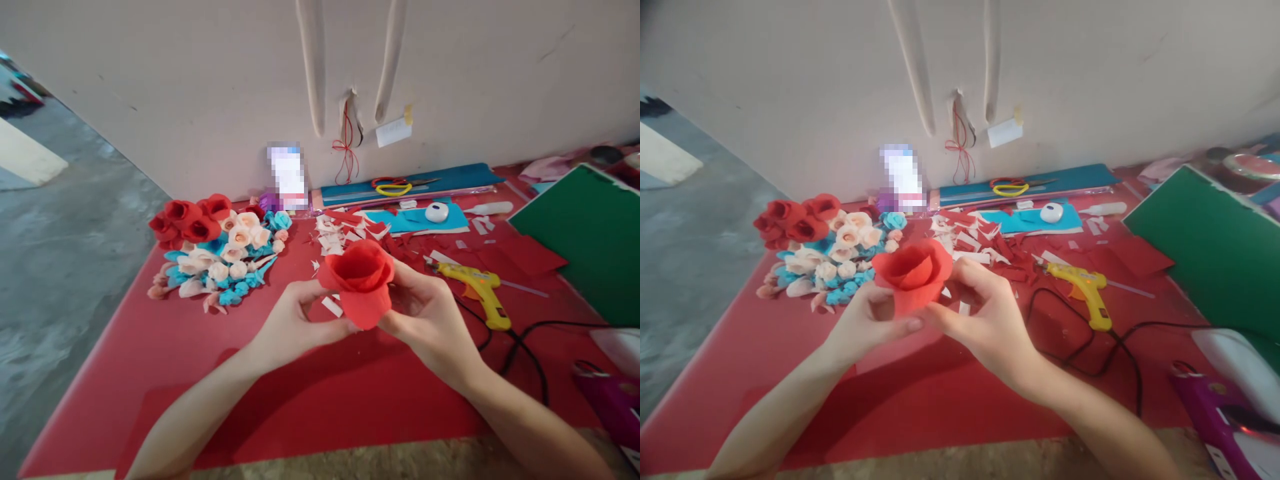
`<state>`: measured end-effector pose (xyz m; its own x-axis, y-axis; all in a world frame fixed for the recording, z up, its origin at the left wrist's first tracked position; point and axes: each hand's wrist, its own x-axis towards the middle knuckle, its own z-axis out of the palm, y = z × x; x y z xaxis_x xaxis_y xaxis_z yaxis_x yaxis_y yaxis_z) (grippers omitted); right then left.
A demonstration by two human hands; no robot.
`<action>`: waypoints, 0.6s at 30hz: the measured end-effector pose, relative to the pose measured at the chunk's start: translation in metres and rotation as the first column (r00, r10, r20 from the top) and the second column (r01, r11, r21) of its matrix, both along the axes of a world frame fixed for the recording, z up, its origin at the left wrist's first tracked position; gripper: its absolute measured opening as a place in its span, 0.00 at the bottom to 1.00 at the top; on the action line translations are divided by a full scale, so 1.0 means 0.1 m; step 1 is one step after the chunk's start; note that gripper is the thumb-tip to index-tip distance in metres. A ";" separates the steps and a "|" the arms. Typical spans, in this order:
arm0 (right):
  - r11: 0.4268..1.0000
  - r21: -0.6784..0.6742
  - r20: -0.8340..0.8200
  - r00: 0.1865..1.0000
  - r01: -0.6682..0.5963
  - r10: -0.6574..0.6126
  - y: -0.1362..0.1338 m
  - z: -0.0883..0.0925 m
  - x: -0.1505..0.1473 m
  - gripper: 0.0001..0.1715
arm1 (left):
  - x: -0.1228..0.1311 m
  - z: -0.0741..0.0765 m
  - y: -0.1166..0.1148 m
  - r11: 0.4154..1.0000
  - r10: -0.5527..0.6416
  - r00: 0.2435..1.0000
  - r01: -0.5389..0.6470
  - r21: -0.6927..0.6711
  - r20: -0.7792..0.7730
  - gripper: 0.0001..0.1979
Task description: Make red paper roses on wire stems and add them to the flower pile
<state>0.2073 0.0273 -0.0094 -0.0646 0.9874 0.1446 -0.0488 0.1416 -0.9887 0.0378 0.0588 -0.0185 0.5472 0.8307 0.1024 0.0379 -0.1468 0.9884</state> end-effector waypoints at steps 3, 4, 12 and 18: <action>0.999 -0.007 0.004 0.999 0.050 -0.050 0.01 0.01 0.05 0.14 | -0.03 0.02 0.04 0.997 -0.074 0.993 0.075 0.007 -0.094 0.12; 0.997 -0.010 0.000 0.997 0.073 -0.073 0.02 0.01 0.07 0.13 | -0.05 0.00 0.07 0.996 -0.088 0.985 0.090 0.007 -0.145 0.13; 0.992 0.018 -0.017 0.992 0.127 -0.127 0.15 -0.10 0.24 0.07 | -0.01 -0.27 0.29 0.940 -0.014 0.864 0.183 0.288 -0.503 0.06; 0.997 -0.074 -0.068 0.997 0.036 -0.042 0.11 -0.10 0.18 0.07 | 0.05 -0.16 0.15 0.980 -0.064 0.998 0.063 -0.191 -0.001 0.11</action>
